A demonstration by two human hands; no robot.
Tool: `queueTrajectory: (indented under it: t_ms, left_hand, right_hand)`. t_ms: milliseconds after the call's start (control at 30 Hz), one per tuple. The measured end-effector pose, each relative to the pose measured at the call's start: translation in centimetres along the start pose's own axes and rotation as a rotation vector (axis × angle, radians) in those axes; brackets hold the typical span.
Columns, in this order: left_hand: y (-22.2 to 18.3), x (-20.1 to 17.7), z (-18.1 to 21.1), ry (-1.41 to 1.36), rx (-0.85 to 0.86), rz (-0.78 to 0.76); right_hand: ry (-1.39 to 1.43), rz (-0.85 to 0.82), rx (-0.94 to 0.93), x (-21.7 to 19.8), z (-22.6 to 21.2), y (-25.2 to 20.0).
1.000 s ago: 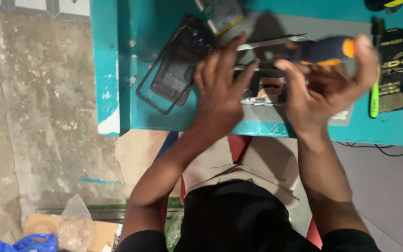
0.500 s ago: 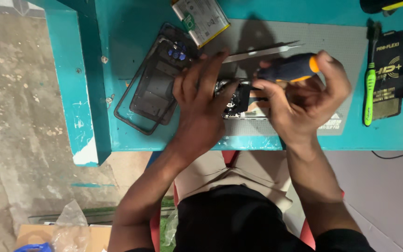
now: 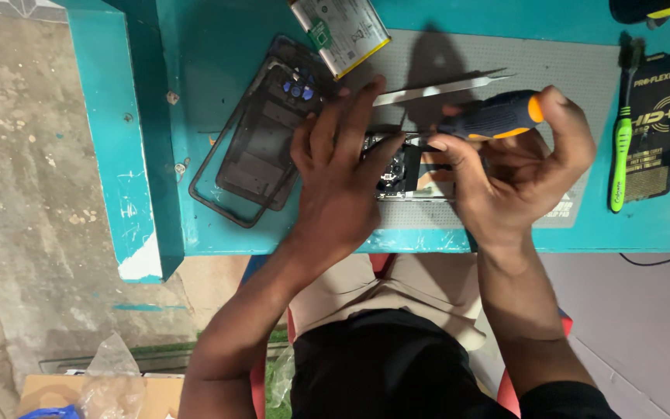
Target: The person uses a screwdriver and tweezers to remove and install components within the chassis of a mobile phone while it sits on an anti-slip mat.
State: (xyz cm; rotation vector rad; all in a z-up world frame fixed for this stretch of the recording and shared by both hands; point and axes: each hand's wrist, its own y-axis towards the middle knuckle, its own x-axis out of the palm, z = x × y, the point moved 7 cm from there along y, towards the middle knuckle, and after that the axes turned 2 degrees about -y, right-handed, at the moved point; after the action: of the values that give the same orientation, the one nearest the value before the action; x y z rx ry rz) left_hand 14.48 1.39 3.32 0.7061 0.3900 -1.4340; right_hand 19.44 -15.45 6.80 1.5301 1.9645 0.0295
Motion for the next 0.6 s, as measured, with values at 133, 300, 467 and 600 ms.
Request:
queueTrajectory:
  t_ms: [133,300,467,600]
  left_hand:
    - [0.1,-0.3,0.0,-0.033,0.008,0.001]
    - [0.1,-0.6,0.1,-0.055,0.014,0.011]
    - [0.0,-0.5,0.1,-0.041,0.026,0.027]
    - [-0.4,-1.0,0.2,-0.015,0.029,0.078]
  right_hand:
    - [-0.006,-0.009,-0.029,0.3,-0.4,0.5]
    - [-0.005,-0.026,-0.056,0.7,-0.9,1.0]
    - [-0.037,-0.036,-0.087,1.0,-1.2,1.0]
    - [-0.154,-0.055,-0.181,1.2,-1.6,1.3]
